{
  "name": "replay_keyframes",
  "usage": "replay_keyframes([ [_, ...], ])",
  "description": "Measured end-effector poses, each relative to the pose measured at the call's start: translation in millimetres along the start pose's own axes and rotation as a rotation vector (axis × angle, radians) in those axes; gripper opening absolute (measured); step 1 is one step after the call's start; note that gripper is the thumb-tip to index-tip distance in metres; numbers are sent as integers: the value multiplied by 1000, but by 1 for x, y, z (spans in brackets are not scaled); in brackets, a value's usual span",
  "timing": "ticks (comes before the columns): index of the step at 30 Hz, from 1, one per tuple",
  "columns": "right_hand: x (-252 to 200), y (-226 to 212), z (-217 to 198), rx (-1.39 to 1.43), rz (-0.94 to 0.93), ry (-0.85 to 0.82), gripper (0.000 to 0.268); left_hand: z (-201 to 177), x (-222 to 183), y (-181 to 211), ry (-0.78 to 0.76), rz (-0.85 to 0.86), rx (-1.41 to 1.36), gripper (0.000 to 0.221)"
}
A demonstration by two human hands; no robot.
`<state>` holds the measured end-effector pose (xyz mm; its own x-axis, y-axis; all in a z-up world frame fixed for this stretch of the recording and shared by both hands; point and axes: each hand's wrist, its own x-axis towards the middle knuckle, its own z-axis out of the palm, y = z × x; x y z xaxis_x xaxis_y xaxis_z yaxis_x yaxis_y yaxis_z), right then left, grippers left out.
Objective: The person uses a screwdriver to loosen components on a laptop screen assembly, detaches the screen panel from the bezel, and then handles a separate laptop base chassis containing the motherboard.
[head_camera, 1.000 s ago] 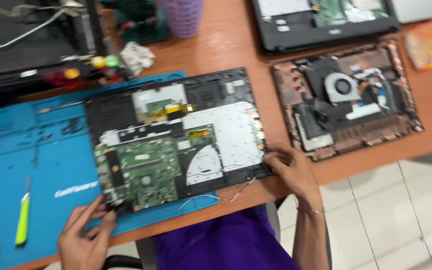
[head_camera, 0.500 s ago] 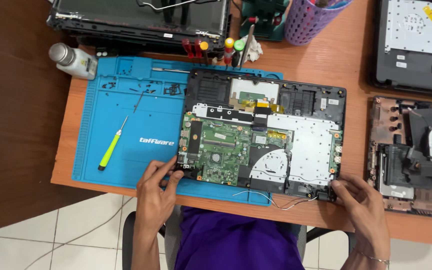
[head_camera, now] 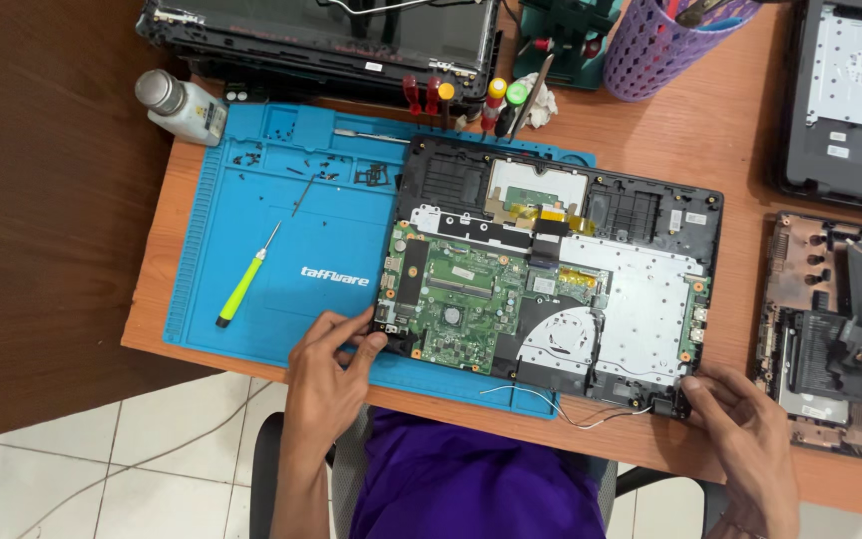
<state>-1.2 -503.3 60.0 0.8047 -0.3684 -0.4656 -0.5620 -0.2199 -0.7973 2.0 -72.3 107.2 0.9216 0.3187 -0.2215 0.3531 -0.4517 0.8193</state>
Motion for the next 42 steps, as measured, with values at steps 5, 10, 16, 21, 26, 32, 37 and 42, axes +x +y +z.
replay_keyframes([
  [5,0,0,-1,-26,-1,-1,37,7,1,6,62,-75,9,34],
  [10,5,7,-4,-4,-13,-1,37,5,6,2,53,-40,-19,32],
  [16,7,15,-5,-1,-6,-24,35,9,7,6,113,-49,6,25],
  [21,6,14,-6,-16,-6,-19,33,13,13,12,114,-66,36,26],
  [26,9,20,-7,-19,-9,-20,34,11,12,5,132,34,26,24],
  [32,9,14,-7,-25,63,3,36,4,15,-1,12,-112,-150,15],
  [37,6,11,-6,-14,45,-6,37,7,13,2,51,27,81,16],
  [42,5,12,-5,-10,25,-13,36,9,10,5,58,62,115,16],
])
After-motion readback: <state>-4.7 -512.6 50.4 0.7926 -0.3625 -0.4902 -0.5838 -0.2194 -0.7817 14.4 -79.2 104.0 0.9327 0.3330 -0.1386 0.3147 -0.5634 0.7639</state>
